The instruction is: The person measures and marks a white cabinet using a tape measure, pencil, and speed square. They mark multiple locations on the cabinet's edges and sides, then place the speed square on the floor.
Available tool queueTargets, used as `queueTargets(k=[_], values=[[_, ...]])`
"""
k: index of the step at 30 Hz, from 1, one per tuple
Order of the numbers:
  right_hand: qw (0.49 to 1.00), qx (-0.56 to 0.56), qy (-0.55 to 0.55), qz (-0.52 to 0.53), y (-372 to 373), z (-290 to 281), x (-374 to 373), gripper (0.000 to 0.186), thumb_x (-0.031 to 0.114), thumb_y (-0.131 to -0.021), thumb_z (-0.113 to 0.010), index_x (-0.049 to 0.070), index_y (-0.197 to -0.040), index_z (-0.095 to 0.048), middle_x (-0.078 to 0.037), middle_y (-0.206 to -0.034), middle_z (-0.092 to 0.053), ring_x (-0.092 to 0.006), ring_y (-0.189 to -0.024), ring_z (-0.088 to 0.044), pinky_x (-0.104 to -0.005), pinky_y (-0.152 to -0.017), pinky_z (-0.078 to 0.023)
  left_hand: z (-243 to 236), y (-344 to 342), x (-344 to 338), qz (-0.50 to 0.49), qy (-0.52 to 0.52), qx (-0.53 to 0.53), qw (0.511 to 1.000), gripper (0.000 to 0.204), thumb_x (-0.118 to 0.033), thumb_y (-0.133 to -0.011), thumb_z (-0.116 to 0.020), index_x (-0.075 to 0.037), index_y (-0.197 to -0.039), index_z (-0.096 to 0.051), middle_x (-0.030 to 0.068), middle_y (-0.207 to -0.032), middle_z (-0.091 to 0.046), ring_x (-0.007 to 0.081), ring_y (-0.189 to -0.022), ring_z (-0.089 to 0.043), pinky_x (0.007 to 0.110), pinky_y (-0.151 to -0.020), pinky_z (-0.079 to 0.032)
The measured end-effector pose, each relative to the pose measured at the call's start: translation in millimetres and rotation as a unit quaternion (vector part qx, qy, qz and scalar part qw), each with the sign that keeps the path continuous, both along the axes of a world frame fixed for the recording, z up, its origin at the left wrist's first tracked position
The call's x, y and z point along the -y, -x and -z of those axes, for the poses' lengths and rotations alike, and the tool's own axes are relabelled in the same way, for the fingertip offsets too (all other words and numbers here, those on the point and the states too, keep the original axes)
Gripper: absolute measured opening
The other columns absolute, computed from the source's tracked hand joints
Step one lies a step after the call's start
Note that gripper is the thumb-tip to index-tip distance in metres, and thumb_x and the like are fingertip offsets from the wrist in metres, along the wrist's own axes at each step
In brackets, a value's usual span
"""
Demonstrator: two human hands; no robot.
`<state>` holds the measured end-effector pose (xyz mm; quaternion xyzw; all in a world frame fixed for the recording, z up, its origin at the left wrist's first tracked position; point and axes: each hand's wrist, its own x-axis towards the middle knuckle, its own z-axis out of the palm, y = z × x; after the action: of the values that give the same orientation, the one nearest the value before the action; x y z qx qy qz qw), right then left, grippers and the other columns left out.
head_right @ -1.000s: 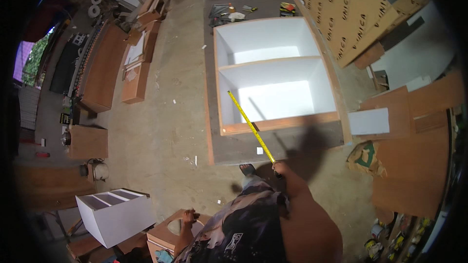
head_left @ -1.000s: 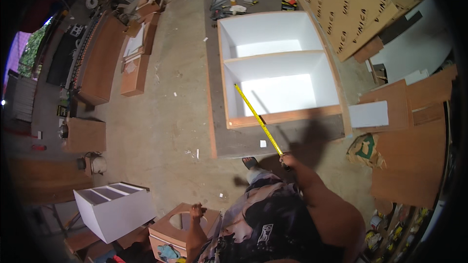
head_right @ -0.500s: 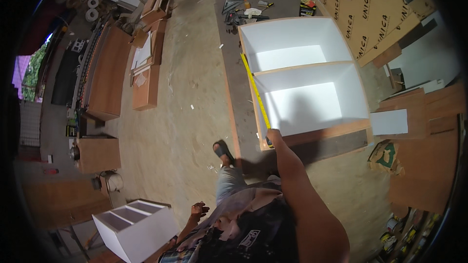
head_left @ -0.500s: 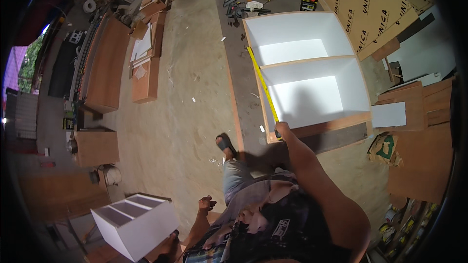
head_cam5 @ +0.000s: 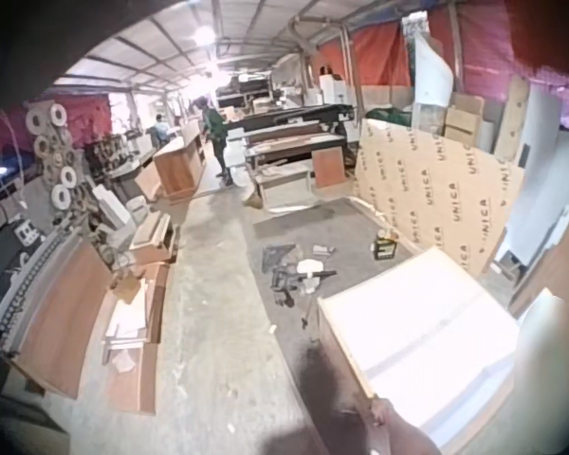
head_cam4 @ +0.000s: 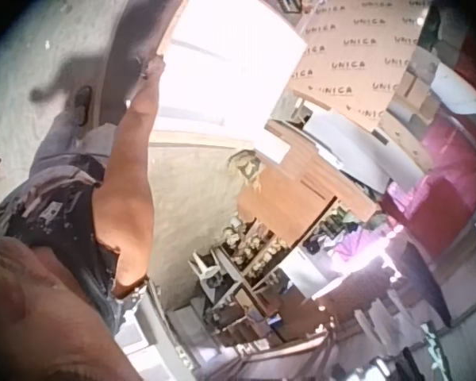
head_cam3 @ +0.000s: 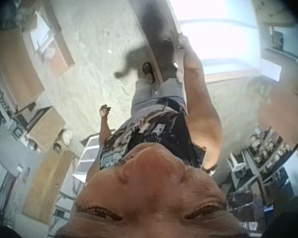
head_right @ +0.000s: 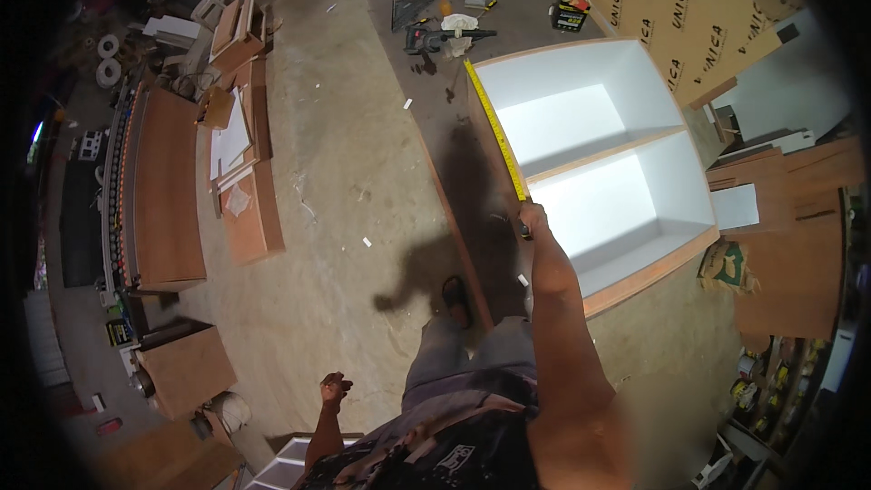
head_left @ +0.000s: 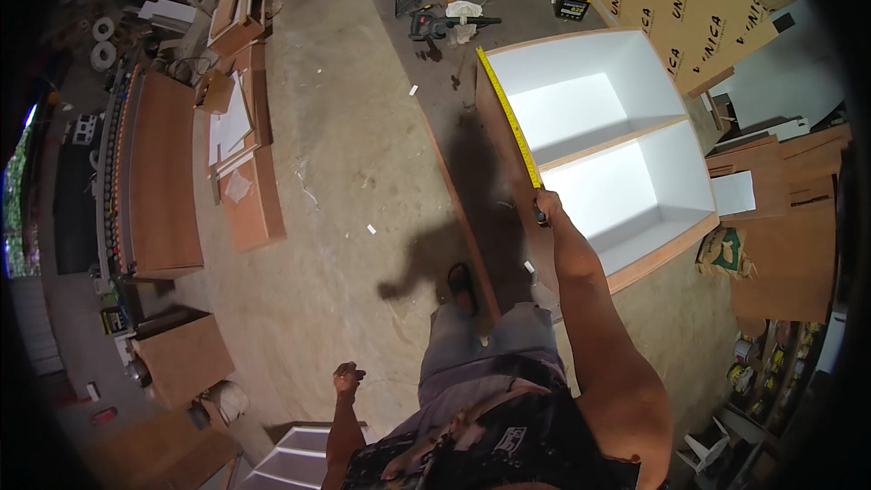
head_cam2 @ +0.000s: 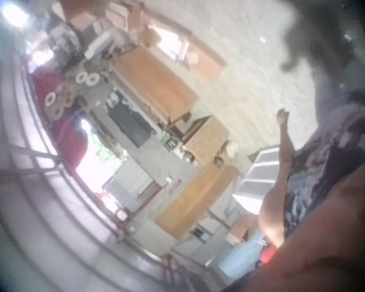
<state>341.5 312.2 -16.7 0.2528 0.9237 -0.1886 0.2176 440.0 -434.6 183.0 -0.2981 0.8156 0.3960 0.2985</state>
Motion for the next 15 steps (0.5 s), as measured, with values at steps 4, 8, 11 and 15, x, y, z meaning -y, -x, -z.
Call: queueTargets(k=[4,8,11,15], values=[[0.999,-0.025,-0.013,-0.028,-3,10,-21,0.028,0.022,-0.088,-0.051,0.005,-0.089,-0.072,-0.017,-0.091,-0.073,-0.0331,-0.088,-0.071,-0.0434,-0.076,-0.057,8,34,16,-0.018,-0.023,0.04,0.999,0.032,-0.03,-0.093,-0.06,0.001,-0.098,-0.063,0.0151,-0.077,-0.072,0.0204,-0.066,-0.069,0.034,-0.057,-0.051],[0.993,-0.068,0.028,0.089,-41,32,-58,0.028,0.022,-0.088,-0.051,0.005,-0.093,-0.073,-0.016,-0.093,-0.073,-0.0323,-0.09,-0.071,-0.0437,-0.076,-0.058,36,54,2,0.038,-0.072,0.061,0.995,0.032,-0.03,-0.093,-0.061,0.0,-0.099,-0.065,0.0142,-0.078,-0.073,0.0197,-0.065,-0.069,0.034,-0.057,-0.052],[0.999,-0.003,-0.001,0.045,-12,16,-10,0.029,0.022,-0.089,-0.051,0.004,-0.095,-0.072,-0.018,-0.096,-0.072,-0.0328,-0.092,-0.071,-0.0434,-0.077,-0.058,15,60,24,0.063,-0.03,0.081,0.994,0.033,-0.035,-0.093,-0.062,-0.003,-0.103,-0.064,0.0117,-0.08,-0.074,0.0189,-0.067,-0.069,0.035,-0.057,-0.051],[0.988,-0.047,-0.05,0.137,-28,-16,-12,0.026,0.025,-0.09,-0.053,0.004,-0.086,-0.069,-0.013,-0.081,-0.07,-0.0305,-0.078,-0.069,-0.0394,-0.069,-0.056,20,102,8,0.077,-0.043,0.063,0.994,0.033,-0.035,-0.093,-0.061,-0.004,-0.105,-0.064,0.0108,-0.081,-0.074,0.0183,-0.068,-0.069,0.034,-0.058,-0.05]])
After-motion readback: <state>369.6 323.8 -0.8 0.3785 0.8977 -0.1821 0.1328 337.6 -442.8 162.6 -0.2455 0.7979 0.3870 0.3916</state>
